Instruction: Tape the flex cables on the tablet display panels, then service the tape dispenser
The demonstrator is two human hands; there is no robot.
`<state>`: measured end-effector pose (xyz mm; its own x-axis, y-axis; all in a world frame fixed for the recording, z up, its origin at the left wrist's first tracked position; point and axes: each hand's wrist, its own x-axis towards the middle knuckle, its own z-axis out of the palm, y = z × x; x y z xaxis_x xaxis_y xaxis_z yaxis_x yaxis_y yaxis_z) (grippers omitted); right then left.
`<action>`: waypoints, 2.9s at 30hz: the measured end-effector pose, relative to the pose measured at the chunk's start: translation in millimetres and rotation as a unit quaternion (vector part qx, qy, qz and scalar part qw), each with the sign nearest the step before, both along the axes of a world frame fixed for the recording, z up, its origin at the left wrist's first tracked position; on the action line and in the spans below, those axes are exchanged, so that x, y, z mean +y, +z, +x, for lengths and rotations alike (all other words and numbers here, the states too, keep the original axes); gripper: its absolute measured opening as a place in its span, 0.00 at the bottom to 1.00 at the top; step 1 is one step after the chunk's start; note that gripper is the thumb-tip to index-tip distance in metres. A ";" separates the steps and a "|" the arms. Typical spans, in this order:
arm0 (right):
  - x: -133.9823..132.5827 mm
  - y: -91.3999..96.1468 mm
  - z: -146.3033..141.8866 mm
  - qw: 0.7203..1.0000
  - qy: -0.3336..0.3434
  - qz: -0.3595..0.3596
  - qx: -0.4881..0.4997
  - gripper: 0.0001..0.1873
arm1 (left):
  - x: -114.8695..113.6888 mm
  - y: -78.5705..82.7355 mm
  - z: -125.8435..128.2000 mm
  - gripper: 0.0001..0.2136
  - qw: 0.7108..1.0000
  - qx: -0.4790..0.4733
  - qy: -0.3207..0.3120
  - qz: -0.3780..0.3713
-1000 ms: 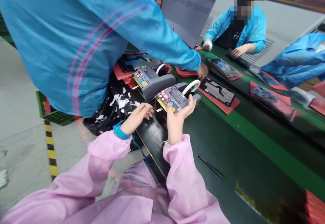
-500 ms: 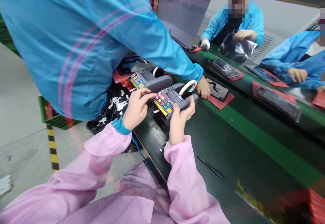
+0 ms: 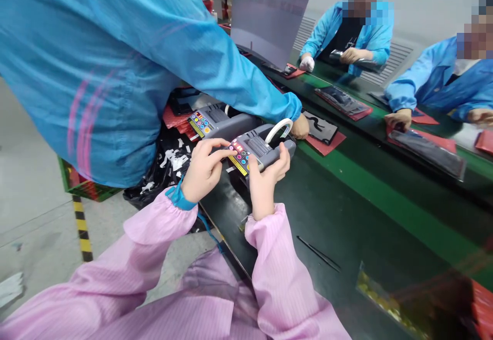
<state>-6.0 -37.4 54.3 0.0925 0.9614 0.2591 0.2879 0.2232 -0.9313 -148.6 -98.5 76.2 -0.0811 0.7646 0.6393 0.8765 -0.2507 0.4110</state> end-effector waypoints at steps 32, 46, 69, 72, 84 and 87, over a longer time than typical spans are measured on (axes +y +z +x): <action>-7.8 -10.0 9.1 0.998 0.067 -0.011 0.012 0.46 | -63.1 -73.6 -148.2 0.15 0.832 -0.451 0.294 -0.134; -15.7 7.4 20.0 0.958 0.002 0.180 -0.224 0.22 | -27.5 -105.7 -189.7 0.15 0.817 -0.341 0.355 -0.300; 9.9 -1.7 29.7 0.964 0.138 0.121 -0.194 0.39 | -43.8 -59.7 -48.3 0.04 0.960 -0.253 0.112 -0.033; 15.9 -5.0 23.6 0.972 0.143 0.092 -0.161 0.41 | -42.9 -60.0 -25.1 0.06 0.958 -0.275 0.055 -0.052; -30.1 -39.1 145.6 0.968 0.135 0.081 -0.193 0.33 | -71.7 -47.5 1.1 0.12 0.915 -0.380 -0.037 -0.133; -60.9 -51.8 224.8 0.928 0.069 0.087 -0.357 0.22 | -77.8 -45.5 20.6 0.12 0.903 -0.381 -0.084 -0.180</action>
